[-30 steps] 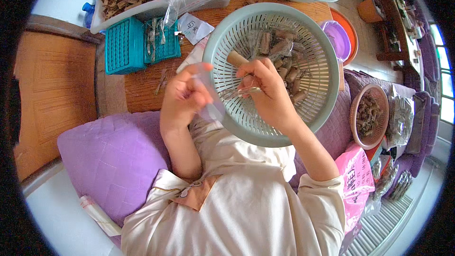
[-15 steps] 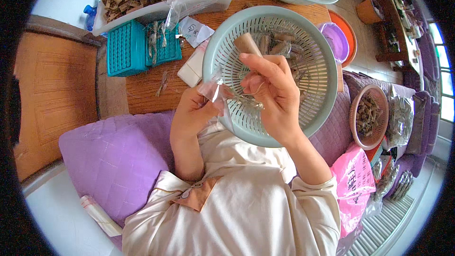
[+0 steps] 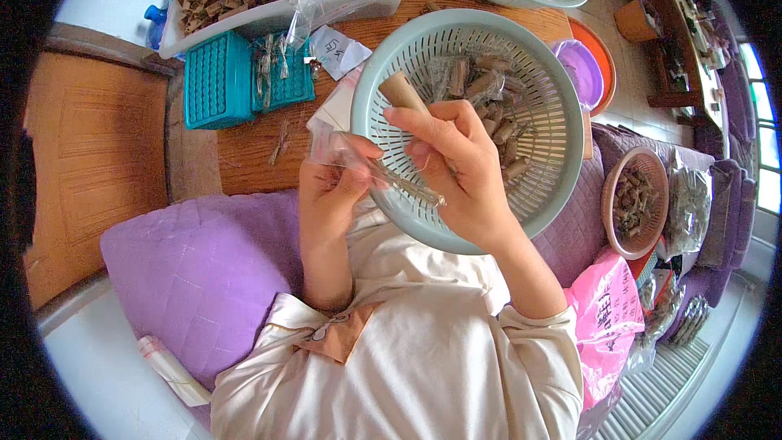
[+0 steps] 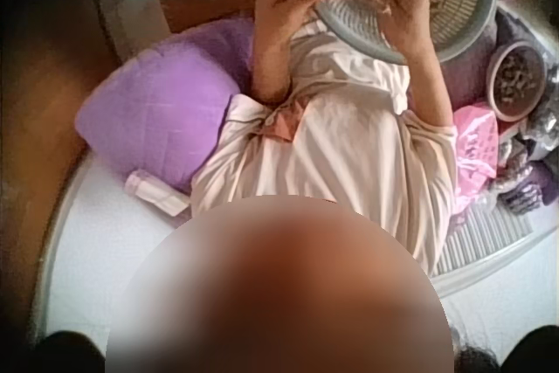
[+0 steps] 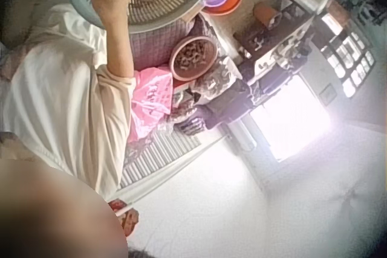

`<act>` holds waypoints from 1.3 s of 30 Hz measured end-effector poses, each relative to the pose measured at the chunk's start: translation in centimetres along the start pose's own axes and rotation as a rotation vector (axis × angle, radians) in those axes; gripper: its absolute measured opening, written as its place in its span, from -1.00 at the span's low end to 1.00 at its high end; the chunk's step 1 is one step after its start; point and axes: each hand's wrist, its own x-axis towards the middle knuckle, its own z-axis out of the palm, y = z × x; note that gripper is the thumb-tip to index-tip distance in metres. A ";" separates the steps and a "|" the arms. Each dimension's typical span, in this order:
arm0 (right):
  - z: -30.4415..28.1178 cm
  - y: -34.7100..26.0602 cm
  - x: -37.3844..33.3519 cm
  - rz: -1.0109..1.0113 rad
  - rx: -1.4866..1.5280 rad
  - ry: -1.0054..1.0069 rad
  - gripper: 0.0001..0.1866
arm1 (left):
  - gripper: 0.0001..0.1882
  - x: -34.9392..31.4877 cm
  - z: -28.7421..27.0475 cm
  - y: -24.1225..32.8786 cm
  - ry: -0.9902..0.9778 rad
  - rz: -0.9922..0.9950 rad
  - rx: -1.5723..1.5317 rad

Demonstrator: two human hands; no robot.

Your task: The person packs small components into clear plastic bags by hand.

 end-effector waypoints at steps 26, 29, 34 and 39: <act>-2.9 -1.4 -1.3 0.389 0.370 0.392 -0.74 | -0.72 0.4 -0.5 0.4 0.334 0.079 0.581; -3.7 -3.6 -1.4 0.291 0.263 0.373 -0.74 | -0.66 0.2 -0.5 0.3 0.325 -0.005 0.596; -2.9 -6.7 -0.6 0.127 -0.134 0.223 -0.70 | -0.64 0.3 0.0 1.0 0.238 0.049 0.708; -2.0 -6.4 0.5 0.239 -0.171 0.280 -0.79 | -0.61 -0.1 -0.1 1.0 0.211 0.028 0.698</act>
